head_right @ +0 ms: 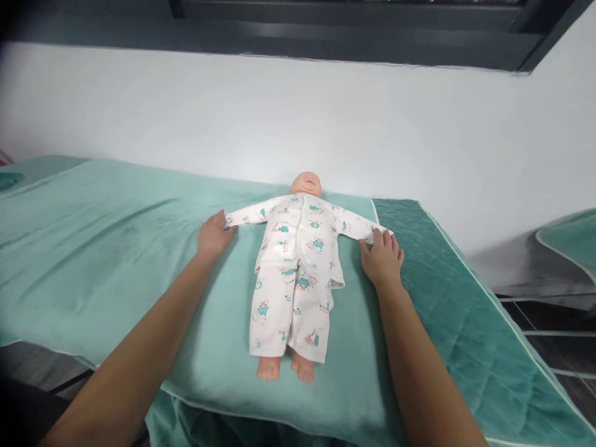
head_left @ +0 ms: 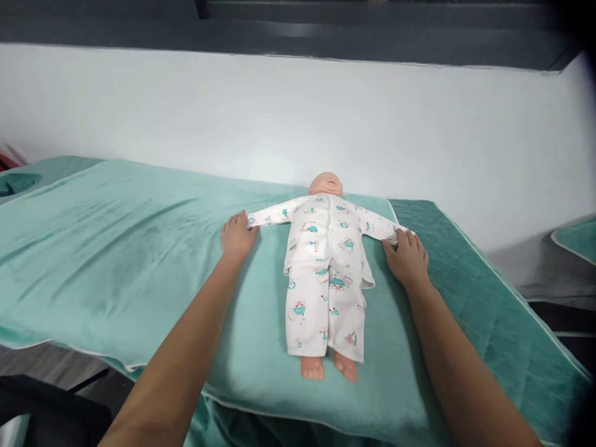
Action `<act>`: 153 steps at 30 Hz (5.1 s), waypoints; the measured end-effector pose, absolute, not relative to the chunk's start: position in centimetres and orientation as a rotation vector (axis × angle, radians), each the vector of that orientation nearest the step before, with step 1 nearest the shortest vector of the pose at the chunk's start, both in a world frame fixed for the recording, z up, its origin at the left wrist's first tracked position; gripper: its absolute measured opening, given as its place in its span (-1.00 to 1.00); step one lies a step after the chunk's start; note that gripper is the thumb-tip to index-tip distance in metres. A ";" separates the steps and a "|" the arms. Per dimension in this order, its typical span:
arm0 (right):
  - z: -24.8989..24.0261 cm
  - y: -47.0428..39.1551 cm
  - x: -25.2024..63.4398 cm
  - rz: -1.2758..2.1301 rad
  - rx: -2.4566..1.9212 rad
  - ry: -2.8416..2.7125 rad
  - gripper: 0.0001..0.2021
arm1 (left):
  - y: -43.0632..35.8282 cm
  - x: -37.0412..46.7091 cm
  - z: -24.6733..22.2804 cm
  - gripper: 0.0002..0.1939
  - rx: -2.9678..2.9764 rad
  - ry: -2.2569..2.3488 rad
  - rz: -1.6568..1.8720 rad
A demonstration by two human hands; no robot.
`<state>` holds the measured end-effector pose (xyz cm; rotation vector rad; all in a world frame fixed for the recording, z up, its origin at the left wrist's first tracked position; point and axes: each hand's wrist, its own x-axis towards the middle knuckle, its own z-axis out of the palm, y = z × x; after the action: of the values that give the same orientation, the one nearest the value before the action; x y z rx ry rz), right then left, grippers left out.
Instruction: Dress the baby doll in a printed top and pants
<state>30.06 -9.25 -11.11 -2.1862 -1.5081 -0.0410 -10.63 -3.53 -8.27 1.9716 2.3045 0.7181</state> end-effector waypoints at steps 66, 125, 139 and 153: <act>-7.0 -30.3 12.9 -0.036 -1.482 -1.918 -0.89 | -29.7 -4.4 -9.8 -0.96 2.002 1.512 1.258; -11.5 -34.9 18.5 0.462 -1.429 -1.629 -0.82 | -30.3 0.9 -10.4 -0.80 2.334 1.313 1.372; -9.9 -33.6 19.3 0.583 -1.469 -1.403 -0.87 | -30.1 -4.3 -10.9 -0.58 2.337 1.338 1.350; -7.2 -32.3 13.4 0.036 -1.437 -1.935 -0.73 | -30.7 -3.7 -10.9 -0.63 2.337 1.366 1.345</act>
<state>13.45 -32.32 -7.17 -1.4369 -1.9352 0.0362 -3.69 -30.66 -10.90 2.3366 1.3664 1.3453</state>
